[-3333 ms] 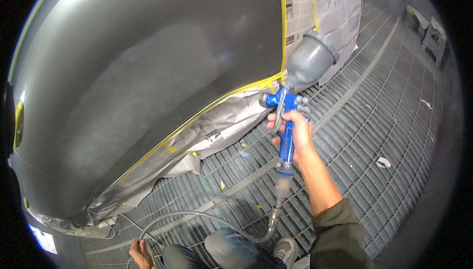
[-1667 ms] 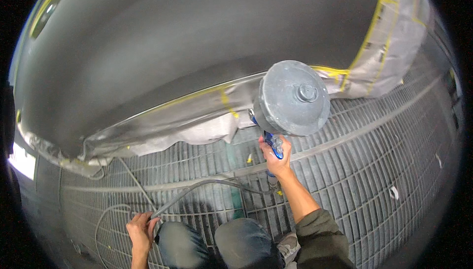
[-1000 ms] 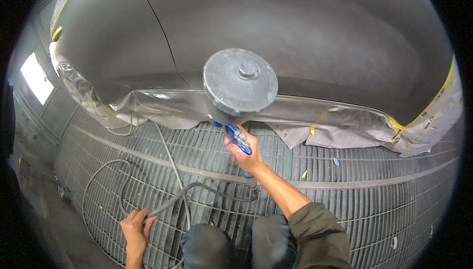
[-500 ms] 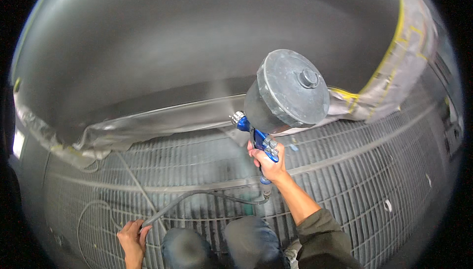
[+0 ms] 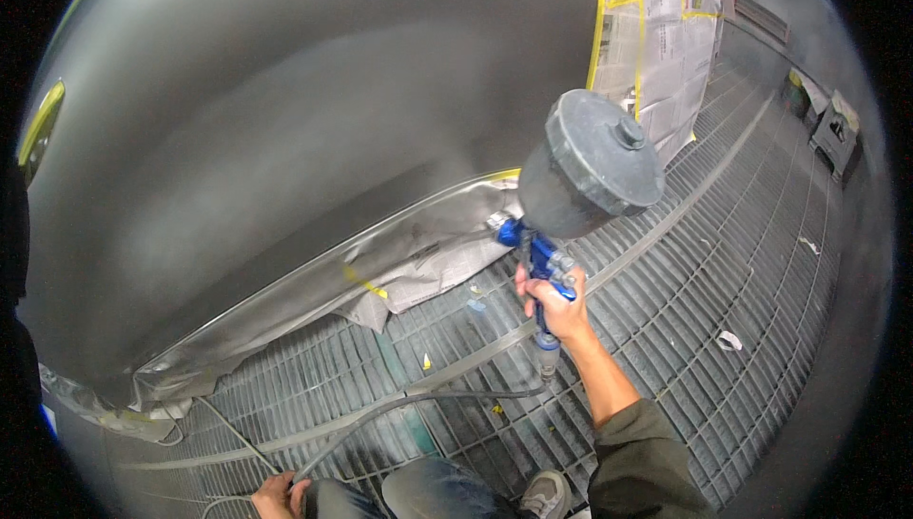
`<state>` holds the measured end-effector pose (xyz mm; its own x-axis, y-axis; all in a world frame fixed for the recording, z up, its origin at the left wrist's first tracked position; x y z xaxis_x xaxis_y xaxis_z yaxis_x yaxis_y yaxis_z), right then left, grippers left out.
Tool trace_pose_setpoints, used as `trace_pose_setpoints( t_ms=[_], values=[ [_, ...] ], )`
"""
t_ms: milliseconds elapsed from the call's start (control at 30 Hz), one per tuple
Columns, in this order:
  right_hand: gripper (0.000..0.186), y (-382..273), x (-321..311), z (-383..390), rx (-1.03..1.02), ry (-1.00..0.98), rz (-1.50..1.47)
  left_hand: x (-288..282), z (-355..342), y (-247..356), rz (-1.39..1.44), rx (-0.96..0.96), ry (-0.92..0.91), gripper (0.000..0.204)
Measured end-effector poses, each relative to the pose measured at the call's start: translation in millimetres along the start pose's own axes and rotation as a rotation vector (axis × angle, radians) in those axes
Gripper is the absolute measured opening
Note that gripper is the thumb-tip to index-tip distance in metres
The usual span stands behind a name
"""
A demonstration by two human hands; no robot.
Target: The person uses a spray gun to apply gray paint to the front and side panels of a car in a paint booth. The vehicle is masked with tape and paper to protect areas not being painted. The person moves around the car to cover the hood, bumper, and side panels with even coats.
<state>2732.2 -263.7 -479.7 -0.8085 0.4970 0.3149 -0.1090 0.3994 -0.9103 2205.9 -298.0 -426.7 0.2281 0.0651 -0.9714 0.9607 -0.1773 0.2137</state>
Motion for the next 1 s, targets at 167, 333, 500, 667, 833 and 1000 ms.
trace_pose_setpoints(
  t_ms=[167, 333, 500, 667, 833, 1000],
  values=[
    [0.036, -24, -36, -4, -0.125, 0.209, 0.145, 3, -4, 13, 0.065, 0.028, -0.001, 0.026],
    [0.026, -37, -9, -9, -0.088, 0.125, 0.136, -12, -3, 11, 0.091, 0.055, 0.091, 0.026],
    [0.018, -35, 86, 6, -0.038, -0.065, 0.062, -41, 12, -22, 0.083, 0.036, 0.179, 0.025],
    [0.016, -27, 185, 34, -0.014, -0.149, 0.062, -66, 38, -80, 0.065, -0.007, 0.253, 0.023],
    [0.013, -13, 293, 68, 0.0, -0.272, 0.037, -99, 68, -140, 0.025, -0.148, 0.306, 0.021],
    [0.012, 3, 393, 102, 0.057, -0.385, -0.036, -129, 88, -191, 0.083, -0.251, 0.331, 0.017]
  ],
)
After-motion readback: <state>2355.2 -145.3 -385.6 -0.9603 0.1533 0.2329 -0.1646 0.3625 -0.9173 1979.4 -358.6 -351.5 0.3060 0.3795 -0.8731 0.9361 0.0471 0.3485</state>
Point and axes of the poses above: each hand's wrist, its own z-axis away from the middle knuckle, its own x-axis out of the palm, y = z × x, the point moved 8 cm from there along -z, towards the middle knuckle, and after that the axes turned 5 degrees about -x, right-handed, at the moved point
